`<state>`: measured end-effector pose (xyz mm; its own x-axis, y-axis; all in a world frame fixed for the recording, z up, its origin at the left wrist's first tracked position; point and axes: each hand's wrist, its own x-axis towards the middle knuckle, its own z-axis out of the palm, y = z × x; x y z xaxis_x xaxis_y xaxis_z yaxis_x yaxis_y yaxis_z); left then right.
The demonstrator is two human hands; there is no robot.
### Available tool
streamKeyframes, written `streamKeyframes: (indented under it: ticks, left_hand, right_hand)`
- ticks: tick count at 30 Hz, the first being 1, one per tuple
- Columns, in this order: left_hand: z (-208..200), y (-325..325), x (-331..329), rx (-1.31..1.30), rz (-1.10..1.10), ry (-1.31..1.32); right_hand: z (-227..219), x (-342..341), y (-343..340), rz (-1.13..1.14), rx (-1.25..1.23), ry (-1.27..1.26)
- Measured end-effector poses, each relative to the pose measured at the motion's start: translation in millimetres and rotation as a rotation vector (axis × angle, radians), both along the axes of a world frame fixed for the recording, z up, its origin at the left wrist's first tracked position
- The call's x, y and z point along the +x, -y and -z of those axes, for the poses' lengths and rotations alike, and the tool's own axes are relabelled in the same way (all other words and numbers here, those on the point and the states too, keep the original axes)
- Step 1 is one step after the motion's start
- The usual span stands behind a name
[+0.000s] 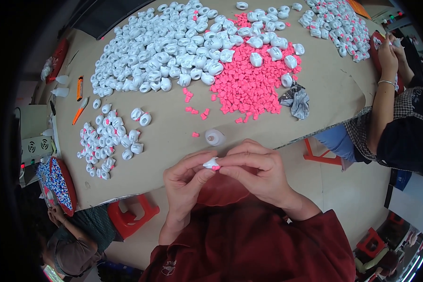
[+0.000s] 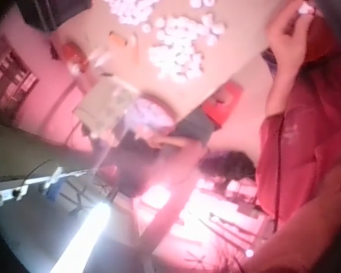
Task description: The person assembles small white toy components by applying glue from a bottle to a white toy base, then attaching pink toy components to it.
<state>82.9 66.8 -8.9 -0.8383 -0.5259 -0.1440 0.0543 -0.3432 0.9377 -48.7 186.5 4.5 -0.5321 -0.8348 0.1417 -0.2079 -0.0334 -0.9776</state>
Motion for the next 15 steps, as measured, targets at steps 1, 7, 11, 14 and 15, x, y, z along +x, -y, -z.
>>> streamKeyframes:
  ticks: [1, 7, 11, 14, 15]
  left_hand:
    - [-0.3, 0.7, -0.4, -0.026, 0.0, 0.007]
    - [2.3, 1.2, -2.9, -0.163, -0.014, -0.048]
    - [1.5, 3.4, -2.4, -0.229, -0.017, -0.026]
    - [-4.7, 4.0, 0.2, -0.163, -0.047, 0.018]
    - [-7.7, 6.3, 2.5, -0.296, -0.049, 0.064]
  right_hand:
    - [0.1, 0.1, 1.0, 0.001, 0.0, 0.002]
    - [1.8, 8.5, 6.0, 0.11, -0.04, -0.26]
    - [4.2, 12.0, 8.6, 0.138, -0.056, -0.28]
    - [7.7, 13.1, 10.0, 0.144, -0.056, -0.272]
    - [8.3, 12.7, 10.3, 0.143, -0.049, -0.264]
